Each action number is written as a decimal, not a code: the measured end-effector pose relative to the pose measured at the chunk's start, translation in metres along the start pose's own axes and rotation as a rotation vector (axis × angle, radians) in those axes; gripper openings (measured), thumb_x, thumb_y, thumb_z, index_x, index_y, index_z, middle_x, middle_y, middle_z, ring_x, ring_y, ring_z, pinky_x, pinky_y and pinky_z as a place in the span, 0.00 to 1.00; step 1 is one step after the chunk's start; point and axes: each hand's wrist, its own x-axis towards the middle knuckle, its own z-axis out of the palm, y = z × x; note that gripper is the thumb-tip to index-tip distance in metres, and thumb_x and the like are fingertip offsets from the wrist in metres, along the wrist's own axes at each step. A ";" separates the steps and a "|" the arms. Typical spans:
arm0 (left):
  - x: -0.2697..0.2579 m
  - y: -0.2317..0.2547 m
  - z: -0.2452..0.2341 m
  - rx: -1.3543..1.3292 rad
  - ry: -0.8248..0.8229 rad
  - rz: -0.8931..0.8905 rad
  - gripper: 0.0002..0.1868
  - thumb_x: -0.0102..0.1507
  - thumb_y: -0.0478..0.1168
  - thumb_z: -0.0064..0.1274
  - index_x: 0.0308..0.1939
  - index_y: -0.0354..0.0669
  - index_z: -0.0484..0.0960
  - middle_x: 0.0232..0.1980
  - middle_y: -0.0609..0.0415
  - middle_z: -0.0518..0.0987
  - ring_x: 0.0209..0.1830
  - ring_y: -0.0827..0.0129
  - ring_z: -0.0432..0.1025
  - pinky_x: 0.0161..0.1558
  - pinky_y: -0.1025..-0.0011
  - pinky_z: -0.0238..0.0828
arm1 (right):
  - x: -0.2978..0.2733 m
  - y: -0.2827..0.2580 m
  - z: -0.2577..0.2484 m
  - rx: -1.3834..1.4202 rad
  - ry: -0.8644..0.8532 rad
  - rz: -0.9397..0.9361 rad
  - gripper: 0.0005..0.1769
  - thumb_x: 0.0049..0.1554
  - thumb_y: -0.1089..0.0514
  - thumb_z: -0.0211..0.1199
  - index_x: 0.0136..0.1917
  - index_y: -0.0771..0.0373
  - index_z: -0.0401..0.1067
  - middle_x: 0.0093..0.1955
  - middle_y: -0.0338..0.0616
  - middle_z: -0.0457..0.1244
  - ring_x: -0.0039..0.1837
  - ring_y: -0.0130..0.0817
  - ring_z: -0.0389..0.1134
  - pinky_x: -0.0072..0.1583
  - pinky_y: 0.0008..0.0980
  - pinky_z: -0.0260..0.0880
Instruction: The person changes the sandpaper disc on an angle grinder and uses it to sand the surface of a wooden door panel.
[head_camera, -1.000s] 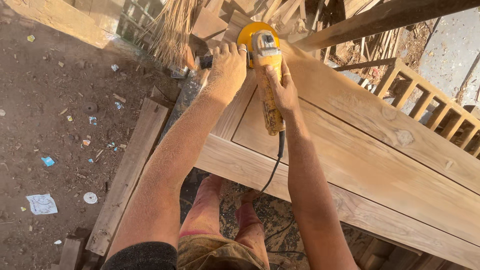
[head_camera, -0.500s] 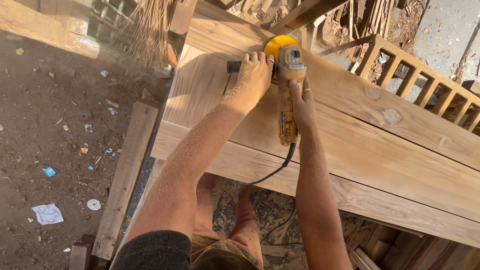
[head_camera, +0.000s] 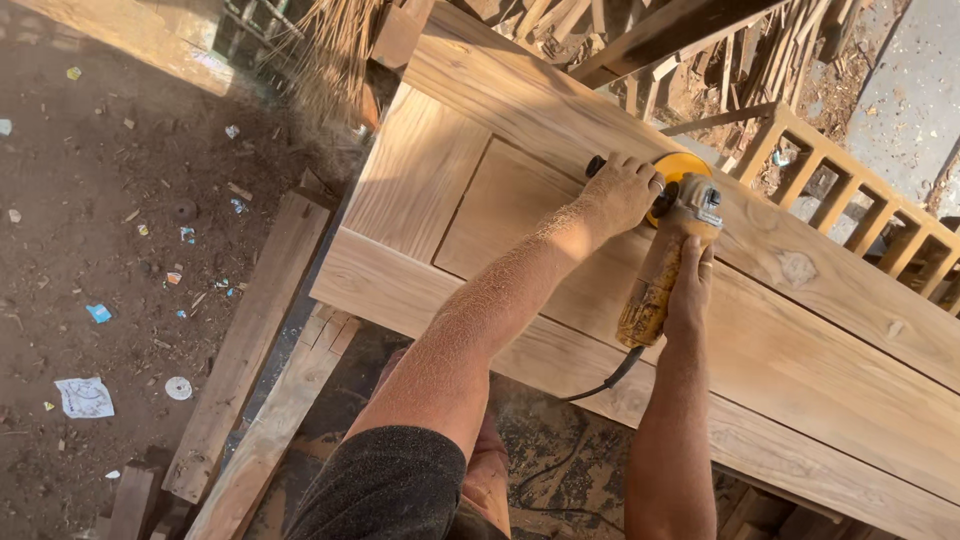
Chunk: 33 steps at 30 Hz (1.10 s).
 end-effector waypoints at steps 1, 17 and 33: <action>-0.008 -0.013 -0.004 -0.012 -0.021 0.006 0.17 0.69 0.41 0.43 0.59 0.44 0.78 0.55 0.52 0.79 0.59 0.58 0.72 0.62 0.54 0.63 | 0.001 -0.002 0.016 -0.004 -0.022 0.006 0.28 0.68 0.38 0.53 0.75 0.52 0.60 0.55 0.38 0.66 0.49 0.24 0.70 0.46 0.28 0.76; -0.212 -0.251 -0.146 -0.146 -0.025 -0.517 0.29 0.69 0.58 0.46 0.67 0.44 0.72 0.57 0.43 0.77 0.55 0.51 0.73 0.52 0.50 0.70 | 0.029 -0.036 0.284 -0.439 -0.509 -0.113 0.48 0.60 0.32 0.61 0.82 0.58 0.52 0.67 0.48 0.66 0.64 0.31 0.69 0.62 0.31 0.71; -0.412 -0.111 -0.142 -0.237 -0.028 -0.790 0.27 0.70 0.54 0.47 0.68 0.42 0.72 0.48 0.47 0.78 0.48 0.55 0.77 0.44 0.59 0.77 | -0.126 0.005 0.263 -0.968 -0.815 -0.136 0.50 0.57 0.22 0.50 0.84 0.44 0.45 0.70 0.59 0.63 0.73 0.54 0.63 0.69 0.51 0.63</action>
